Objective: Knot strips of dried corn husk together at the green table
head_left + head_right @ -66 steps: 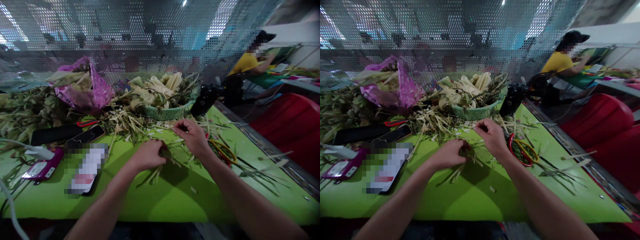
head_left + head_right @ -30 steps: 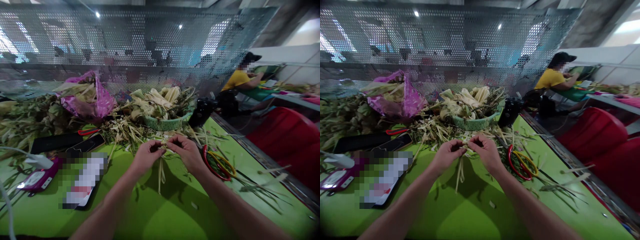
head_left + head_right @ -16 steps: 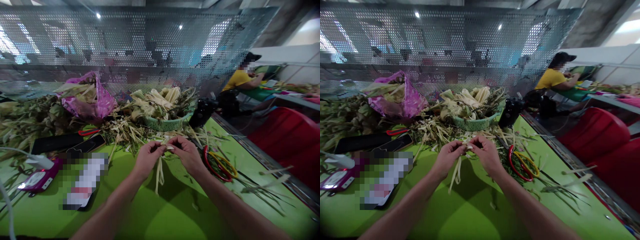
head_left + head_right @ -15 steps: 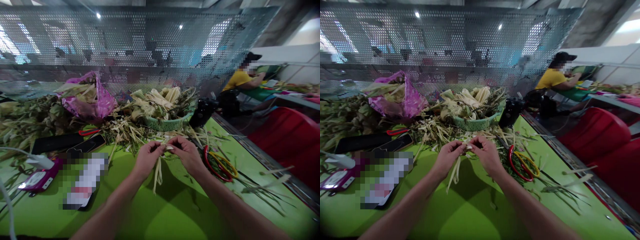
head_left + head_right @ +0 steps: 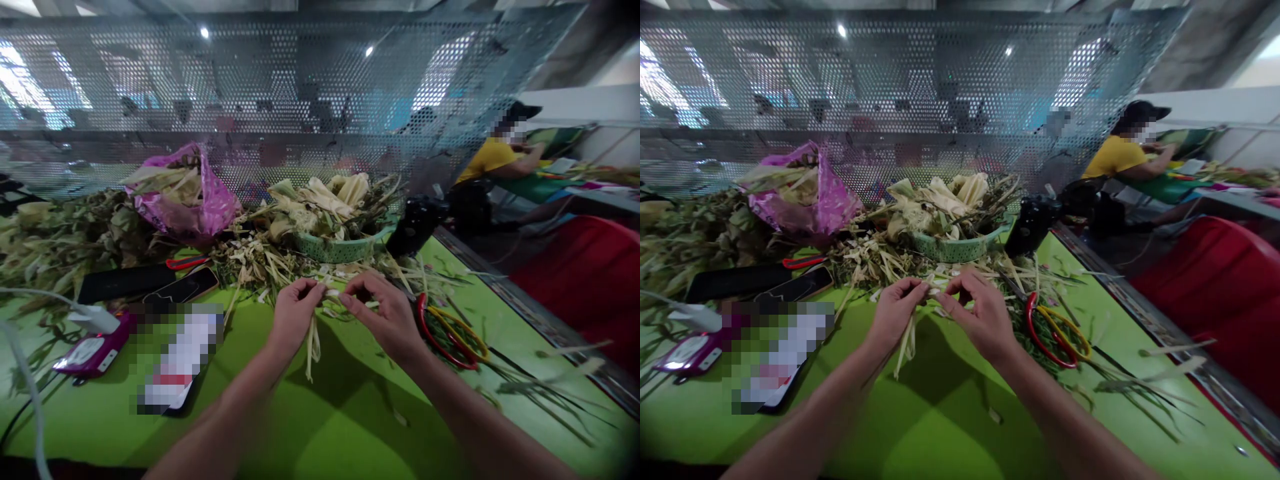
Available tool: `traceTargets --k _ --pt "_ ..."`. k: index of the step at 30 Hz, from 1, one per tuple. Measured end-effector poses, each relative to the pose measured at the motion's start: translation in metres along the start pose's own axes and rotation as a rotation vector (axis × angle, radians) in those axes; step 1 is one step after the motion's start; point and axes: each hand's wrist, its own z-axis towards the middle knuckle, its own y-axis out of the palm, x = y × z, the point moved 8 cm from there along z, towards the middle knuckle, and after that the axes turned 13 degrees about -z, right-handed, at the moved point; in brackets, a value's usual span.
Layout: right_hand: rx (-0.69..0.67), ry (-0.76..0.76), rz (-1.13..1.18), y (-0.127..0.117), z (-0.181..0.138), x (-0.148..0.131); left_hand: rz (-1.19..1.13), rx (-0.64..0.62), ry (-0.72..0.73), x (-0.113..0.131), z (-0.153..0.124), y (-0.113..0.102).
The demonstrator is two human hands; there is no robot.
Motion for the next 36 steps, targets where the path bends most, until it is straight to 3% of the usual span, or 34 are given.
traceTargets --k 6,13,21,25,31,36 --pt "0.044 -0.064 -0.084 0.003 -0.001 -0.003 0.139 -0.056 0.070 0.004 -0.003 0.006" --pt "0.139 -0.153 -0.090 -0.009 -0.001 -0.011 0.414 -0.148 0.282 0.022 -0.008 0.016" --pt "0.127 -0.139 -0.007 -0.011 -0.001 -0.012 0.516 -0.267 0.349 0.033 -0.013 0.027" --pt "0.068 -0.058 0.102 -0.004 -0.002 -0.002 0.478 -0.292 0.297 0.029 -0.012 0.027" --pt "0.107 0.016 0.252 -0.007 0.001 0.002 0.100 -0.285 -0.018 0.001 -0.008 0.026" --pt "0.102 0.084 0.346 -0.003 0.002 0.013 -0.054 -0.242 -0.062 -0.004 -0.004 0.024"
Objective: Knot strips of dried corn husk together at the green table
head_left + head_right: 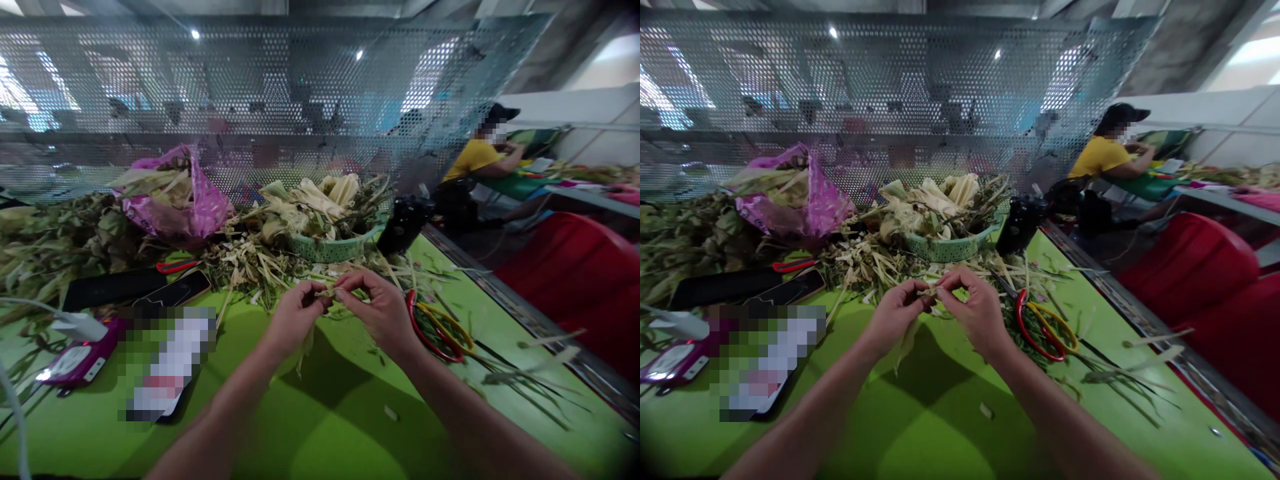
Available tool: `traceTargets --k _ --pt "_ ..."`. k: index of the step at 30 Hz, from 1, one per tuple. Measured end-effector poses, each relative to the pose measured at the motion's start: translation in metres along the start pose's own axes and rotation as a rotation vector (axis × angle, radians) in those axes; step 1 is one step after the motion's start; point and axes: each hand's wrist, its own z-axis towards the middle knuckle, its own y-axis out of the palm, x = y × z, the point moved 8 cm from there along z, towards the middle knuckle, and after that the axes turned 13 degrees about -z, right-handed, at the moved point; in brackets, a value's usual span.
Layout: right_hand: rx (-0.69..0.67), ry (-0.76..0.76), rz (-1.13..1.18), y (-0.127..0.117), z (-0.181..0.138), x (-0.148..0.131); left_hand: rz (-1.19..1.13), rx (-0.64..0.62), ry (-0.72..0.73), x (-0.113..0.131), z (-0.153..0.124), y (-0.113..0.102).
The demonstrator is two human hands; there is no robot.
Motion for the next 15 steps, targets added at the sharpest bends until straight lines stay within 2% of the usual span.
traceTargets --k 4,6,9,15 --pt "-0.078 0.157 0.161 0.006 0.000 0.019 -0.081 -0.012 0.009 0.001 0.002 -0.003" --pt "-0.105 0.190 0.197 0.007 0.000 0.023 -0.115 -0.043 -0.002 0.000 0.002 -0.002" --pt "-0.094 0.103 0.082 0.004 0.001 0.015 -0.101 -0.078 -0.021 0.000 0.002 0.002" --pt "-0.067 -0.114 -0.143 0.002 0.001 -0.010 -0.080 -0.013 -0.033 0.001 0.000 0.001"
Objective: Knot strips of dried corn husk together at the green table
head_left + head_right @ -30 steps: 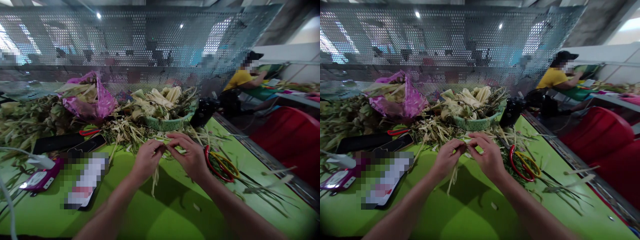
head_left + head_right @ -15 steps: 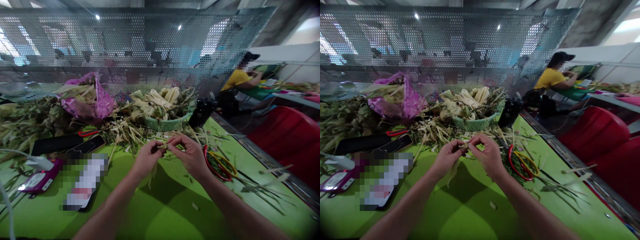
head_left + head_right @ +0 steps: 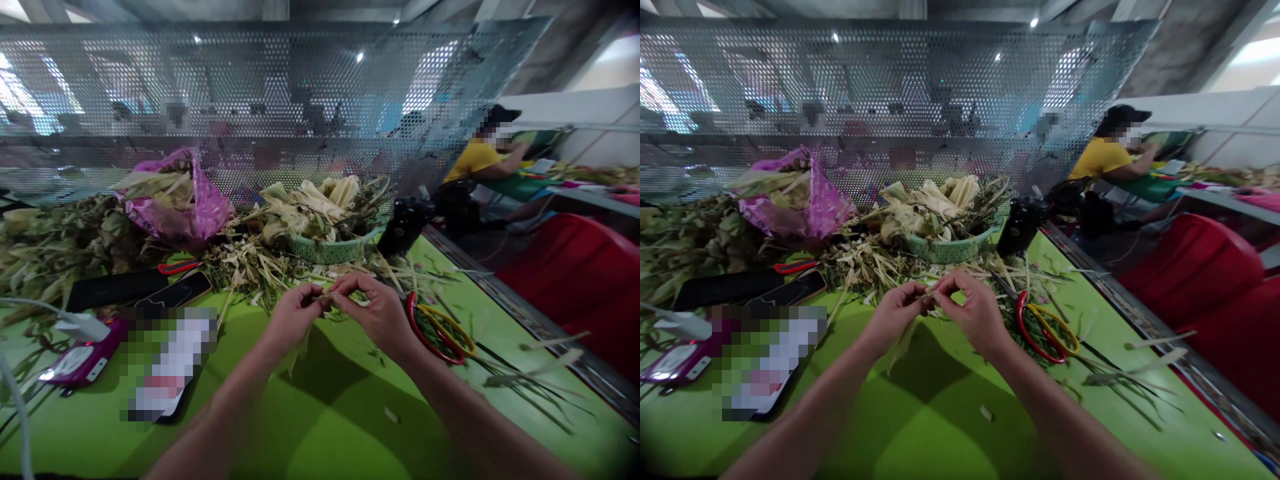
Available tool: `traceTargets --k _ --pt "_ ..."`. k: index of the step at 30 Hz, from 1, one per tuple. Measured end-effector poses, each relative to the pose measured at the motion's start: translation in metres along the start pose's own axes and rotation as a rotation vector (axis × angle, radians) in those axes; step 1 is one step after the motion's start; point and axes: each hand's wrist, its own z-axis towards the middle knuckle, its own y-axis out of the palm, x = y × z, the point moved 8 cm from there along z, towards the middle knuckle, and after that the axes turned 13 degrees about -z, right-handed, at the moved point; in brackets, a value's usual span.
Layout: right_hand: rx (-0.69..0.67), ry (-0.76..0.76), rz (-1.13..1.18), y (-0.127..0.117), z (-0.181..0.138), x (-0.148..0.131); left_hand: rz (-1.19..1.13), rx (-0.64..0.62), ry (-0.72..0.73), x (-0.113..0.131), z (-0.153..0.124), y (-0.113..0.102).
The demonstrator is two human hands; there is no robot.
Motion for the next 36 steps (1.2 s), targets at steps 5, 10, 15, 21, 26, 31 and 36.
traceTargets --k 5,10,15,21,26,31,36 --pt "0.051 -0.032 -0.075 -0.004 0.001 -0.005 -0.153 0.113 -0.004 0.001 -0.003 -0.007" --pt "0.036 0.012 -0.057 0.003 -0.004 0.003 -0.174 0.116 -0.012 0.001 -0.004 -0.007" --pt "0.025 0.012 -0.071 0.005 -0.005 0.005 -0.177 0.120 -0.012 0.002 -0.003 -0.006" --pt "0.021 -0.003 -0.125 0.003 -0.003 0.008 -0.111 0.095 0.022 -0.003 0.000 -0.008" --pt "0.008 0.005 -0.145 0.006 -0.005 0.008 -0.072 0.122 0.047 -0.003 -0.001 -0.010" --pt "-0.023 0.003 -0.150 0.008 -0.003 0.004 -0.084 0.142 0.062 -0.001 -0.004 -0.009" --pt "-0.033 0.029 -0.123 0.008 -0.003 0.005 -0.116 0.173 0.074 -0.001 -0.006 -0.007"
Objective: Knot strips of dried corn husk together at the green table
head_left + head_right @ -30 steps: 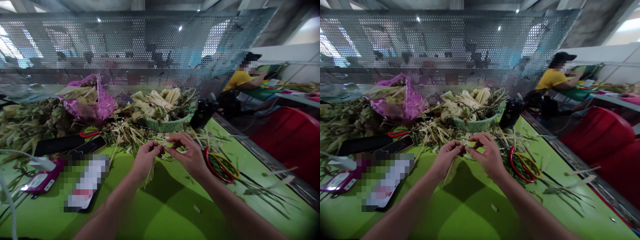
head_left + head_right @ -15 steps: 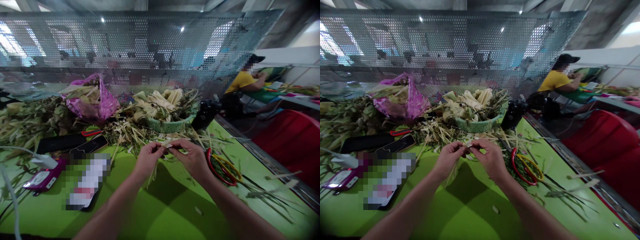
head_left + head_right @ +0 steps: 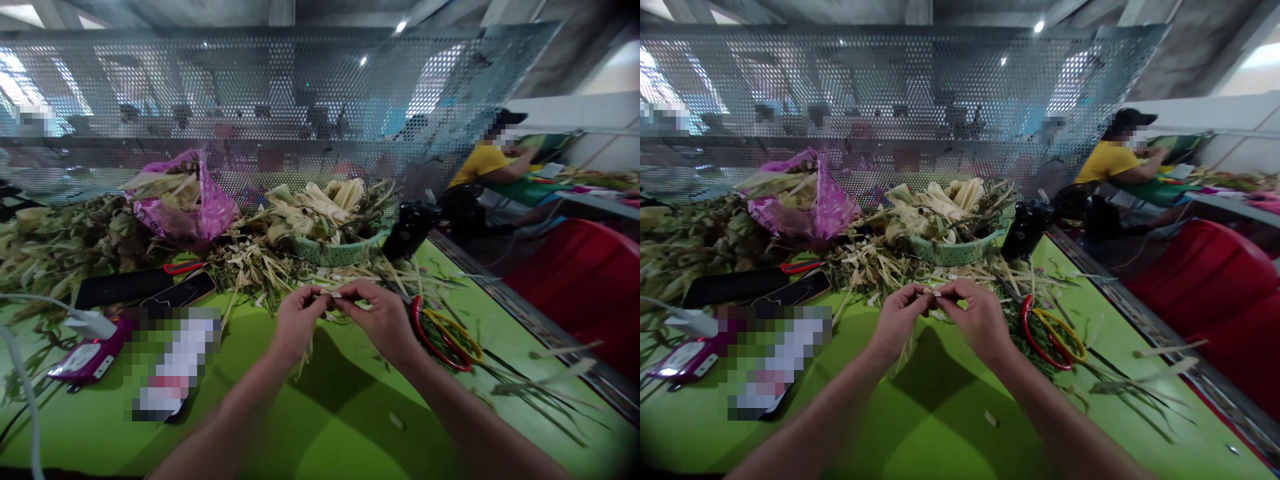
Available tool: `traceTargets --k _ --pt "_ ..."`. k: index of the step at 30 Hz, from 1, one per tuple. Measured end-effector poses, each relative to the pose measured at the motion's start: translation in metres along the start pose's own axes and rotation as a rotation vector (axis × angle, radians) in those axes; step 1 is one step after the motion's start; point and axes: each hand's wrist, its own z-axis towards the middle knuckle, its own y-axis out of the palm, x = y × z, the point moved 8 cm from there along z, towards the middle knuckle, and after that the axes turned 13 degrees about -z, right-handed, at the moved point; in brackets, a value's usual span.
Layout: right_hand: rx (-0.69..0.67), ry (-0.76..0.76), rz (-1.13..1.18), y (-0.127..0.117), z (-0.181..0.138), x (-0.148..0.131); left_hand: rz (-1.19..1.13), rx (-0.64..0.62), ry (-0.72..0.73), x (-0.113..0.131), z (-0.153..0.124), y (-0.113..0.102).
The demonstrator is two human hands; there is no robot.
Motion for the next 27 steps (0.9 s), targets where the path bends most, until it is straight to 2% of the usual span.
traceTargets --k 3,6,9,13,22,27 --pt "0.025 0.064 0.059 -0.004 0.000 0.005 -0.010 0.030 -0.010 0.001 -0.002 0.000" --pt "-0.031 0.110 0.146 -0.002 0.002 0.008 -0.017 0.029 -0.012 0.001 -0.002 0.000" --pt "-0.081 0.102 0.136 0.001 0.004 0.007 -0.004 -0.009 -0.019 0.000 0.000 0.001" --pt "-0.068 0.075 0.055 0.001 0.004 0.008 0.048 -0.072 -0.031 -0.004 0.000 0.004" --pt "-0.097 0.170 0.137 0.010 0.000 0.022 0.063 -0.138 -0.083 -0.005 0.001 0.009" --pt "-0.101 0.205 0.226 0.016 0.000 0.022 0.066 -0.071 -0.065 -0.002 0.004 0.002"
